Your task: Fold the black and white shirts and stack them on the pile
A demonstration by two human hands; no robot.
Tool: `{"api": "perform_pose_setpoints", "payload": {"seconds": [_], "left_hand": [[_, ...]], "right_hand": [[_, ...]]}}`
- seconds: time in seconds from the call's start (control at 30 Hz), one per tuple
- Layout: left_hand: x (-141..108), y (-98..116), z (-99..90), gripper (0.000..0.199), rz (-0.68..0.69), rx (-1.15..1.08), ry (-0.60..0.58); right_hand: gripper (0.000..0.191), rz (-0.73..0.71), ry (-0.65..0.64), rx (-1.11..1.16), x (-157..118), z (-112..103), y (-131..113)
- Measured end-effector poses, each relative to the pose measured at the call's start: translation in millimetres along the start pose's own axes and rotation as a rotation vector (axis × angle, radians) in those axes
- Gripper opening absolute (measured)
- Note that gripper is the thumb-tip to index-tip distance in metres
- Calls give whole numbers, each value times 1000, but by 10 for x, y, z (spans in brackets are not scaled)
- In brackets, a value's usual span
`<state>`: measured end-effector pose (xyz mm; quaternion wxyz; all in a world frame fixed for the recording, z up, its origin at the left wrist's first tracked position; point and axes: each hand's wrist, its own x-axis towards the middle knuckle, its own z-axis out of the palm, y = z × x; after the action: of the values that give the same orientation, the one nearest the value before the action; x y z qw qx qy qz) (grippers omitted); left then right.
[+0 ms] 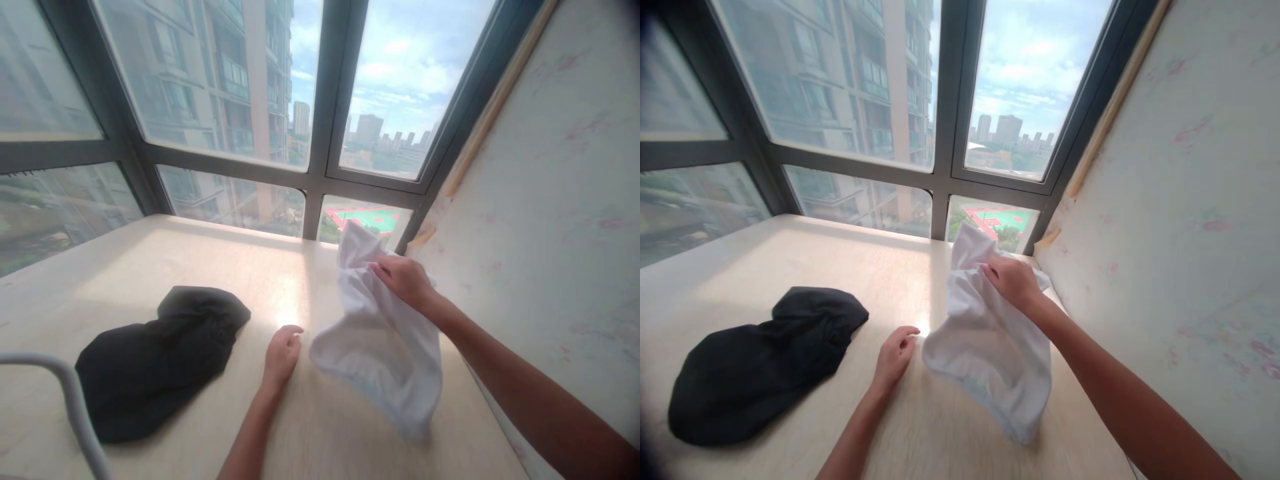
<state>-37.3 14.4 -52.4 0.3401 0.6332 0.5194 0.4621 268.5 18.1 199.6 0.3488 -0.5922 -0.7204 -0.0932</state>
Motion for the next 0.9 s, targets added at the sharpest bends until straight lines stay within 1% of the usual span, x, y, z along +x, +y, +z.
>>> {"api": "perform_pose_setpoints", "payload": {"seconds": [0.03,0.1,0.27,0.33,0.4,0.47,0.5,0.53,0.57,0.63,0.67,0.73,0.77,0.83,0.87,0.9], "left_hand": [[-13,-6,-38,25,-41,-29,35],[-52,0,-123,28,-115,-88,92],[-193,85,-280,32,-207,-212,179],[-259,77,-322,33,-239,-225,251],[-330,53,-379,32,-268,-222,332],[-410,79,-463,32,-282,-192,387],[-455,133,-508,33,-278,-160,396],[-504,221,-547,35,-257,-118,392],[-556,343,-573,37,-212,-70,379],[-662,656,-559,45,-60,47,312],[-710,822,-510,50,30,122,266],[-771,1099,-339,59,179,339,162],[-772,1188,-233,56,217,459,96],[-693,1249,-44,36,219,624,-38],[-610,1235,12,26,189,630,-83],[-500,1208,26,22,146,574,-90]], "right_hand": [[35,1,-54,33,-84,133,-56],[34,16,-115,122,-236,331,-128],[34,63,-247,317,-628,609,-138],[34,95,-284,383,-819,693,-82],[36,142,-305,437,-1021,763,23],[35,204,-310,473,-1239,824,189],[33,239,-310,483,-1358,858,292],[32,289,-299,484,-1488,896,406],[35,357,-270,475,-1627,941,525],[48,524,-166,433,-1915,1041,752],[51,610,-95,408,-2049,1092,847],[51,744,29,361,-2254,1175,982],[50,778,56,346,-2315,1204,1019],[48,804,55,329,-2355,1233,1042],[47,794,29,327,-2346,1236,1037],[47,777,-1,330,-2328,1233,1026]]}}
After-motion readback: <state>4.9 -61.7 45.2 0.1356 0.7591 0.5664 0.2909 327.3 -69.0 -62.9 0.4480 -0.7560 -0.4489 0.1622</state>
